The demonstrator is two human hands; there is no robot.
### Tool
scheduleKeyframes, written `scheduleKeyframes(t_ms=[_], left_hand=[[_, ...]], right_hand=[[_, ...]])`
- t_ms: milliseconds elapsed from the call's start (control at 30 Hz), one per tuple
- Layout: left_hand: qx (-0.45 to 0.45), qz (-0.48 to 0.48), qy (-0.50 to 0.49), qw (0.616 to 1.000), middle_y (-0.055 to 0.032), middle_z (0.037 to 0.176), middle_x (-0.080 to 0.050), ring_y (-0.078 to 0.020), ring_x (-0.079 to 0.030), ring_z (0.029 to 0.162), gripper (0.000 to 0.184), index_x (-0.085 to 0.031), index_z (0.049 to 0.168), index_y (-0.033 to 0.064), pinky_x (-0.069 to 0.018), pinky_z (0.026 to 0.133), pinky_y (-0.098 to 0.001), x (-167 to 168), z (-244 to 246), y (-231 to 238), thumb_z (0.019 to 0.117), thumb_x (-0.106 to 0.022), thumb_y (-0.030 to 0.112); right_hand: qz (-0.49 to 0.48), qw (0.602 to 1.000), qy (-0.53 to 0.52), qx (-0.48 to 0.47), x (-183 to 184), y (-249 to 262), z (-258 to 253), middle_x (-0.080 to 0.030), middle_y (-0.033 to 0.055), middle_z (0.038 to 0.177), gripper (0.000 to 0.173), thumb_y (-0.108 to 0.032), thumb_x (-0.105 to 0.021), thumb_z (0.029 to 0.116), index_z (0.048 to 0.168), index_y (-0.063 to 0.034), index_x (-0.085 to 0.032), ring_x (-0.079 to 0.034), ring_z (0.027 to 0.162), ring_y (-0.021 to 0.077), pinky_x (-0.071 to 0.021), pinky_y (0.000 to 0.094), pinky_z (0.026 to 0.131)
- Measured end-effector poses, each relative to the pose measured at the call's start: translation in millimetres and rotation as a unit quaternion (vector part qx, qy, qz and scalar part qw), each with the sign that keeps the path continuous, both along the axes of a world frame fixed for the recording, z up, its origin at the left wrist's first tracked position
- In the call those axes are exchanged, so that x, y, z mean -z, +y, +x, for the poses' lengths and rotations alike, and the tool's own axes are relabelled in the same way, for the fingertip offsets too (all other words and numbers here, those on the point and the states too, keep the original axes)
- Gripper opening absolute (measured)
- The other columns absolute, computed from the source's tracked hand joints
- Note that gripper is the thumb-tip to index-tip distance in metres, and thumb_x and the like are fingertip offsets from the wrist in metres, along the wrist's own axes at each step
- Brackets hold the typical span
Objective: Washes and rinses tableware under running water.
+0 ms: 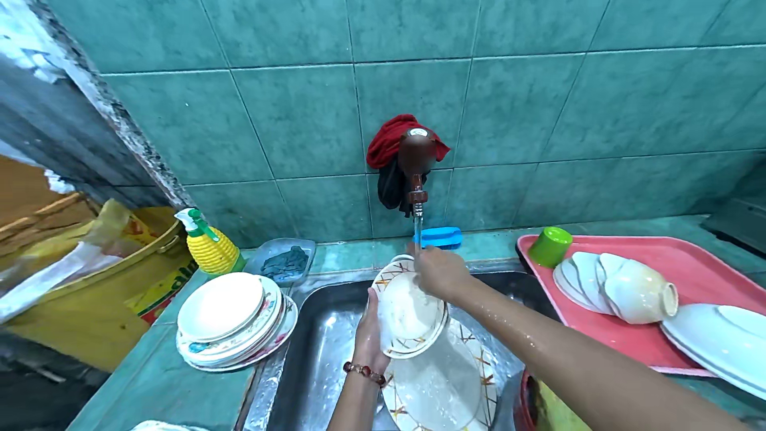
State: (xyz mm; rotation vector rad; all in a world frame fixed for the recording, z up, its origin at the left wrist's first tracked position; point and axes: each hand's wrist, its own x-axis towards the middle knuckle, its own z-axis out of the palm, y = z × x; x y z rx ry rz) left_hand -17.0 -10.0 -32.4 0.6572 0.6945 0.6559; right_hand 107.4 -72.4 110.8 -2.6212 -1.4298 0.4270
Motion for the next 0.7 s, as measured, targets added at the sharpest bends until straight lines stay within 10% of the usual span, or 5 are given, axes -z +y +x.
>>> scheduleKeyframes(t_ms=[100, 300, 600, 700], left_hand=[[0.018, -0.009, 0.004, 1.0, -0.0165, 0.13, -0.066, -0.029, -0.068, 0.115, 0.061, -0.046, 0.149, 0.0117, -0.0581, 0.094, -0.0496, 2.0, 0.1, -3.6, 0.108, -0.032, 0.053], [0.003, 0.009, 0.01, 1.0, -0.0134, 0.143, -0.057, -0.0243, -0.058, 0.128, 0.056, -0.045, 0.151, 0.0117, -0.0504, 0.104, -0.0461, 30.5, 20.6, -26.6, 0.1101, -0.033, 0.048], [-0.011, -0.07, -0.011, 0.997, -0.0092, 0.099, -0.066, -0.0177, -0.067, 0.083, 0.04, -0.055, 0.129, 0.0123, -0.0567, 0.067, -0.0356, 9.4, 36.4, -55.4, 0.1086, -0.042, 0.044], [0.033, -0.107, -0.061, 0.992, -0.018, 0.116, -0.069, -0.0307, -0.07, 0.102, 0.049, -0.053, 0.138, 0.01, -0.0599, 0.083, -0.0502, -7.1, 18.7, -36.6, 0.1083, -0.04, 0.046]], right_hand=[[-0.078, 0.994, 0.074, 0.031, -3.8, 0.0, 11.3, -0.065, 0.0271, 0.123, 0.067, -0.009, -0.068, 0.0915, 0.153, -0.0107, -0.041, -0.066, 0.11, 0.0457, -0.0542, 0.0643, 0.086], [-0.126, 0.992, -0.001, -0.011, -30.1, -4.6, -13.2, -0.067, 0.0229, 0.123, 0.037, -0.016, -0.063, 0.097, 0.132, -0.0026, -0.062, -0.064, 0.115, 0.0421, -0.0513, 0.0638, 0.089], [-0.108, 0.981, -0.156, -0.035, -42.1, -10.5, -46.4, -0.067, 0.0221, 0.112, 0.044, -0.005, -0.066, 0.0931, 0.136, -0.0103, -0.061, -0.067, 0.098, 0.0411, -0.055, 0.0537, 0.071], [-0.061, 0.996, -0.07, 0.002, -42.4, -17.2, -16.9, -0.069, 0.0231, 0.114, 0.051, -0.011, -0.061, 0.096, 0.146, -0.0139, -0.052, -0.068, 0.103, 0.045, -0.054, 0.0628, 0.078]])
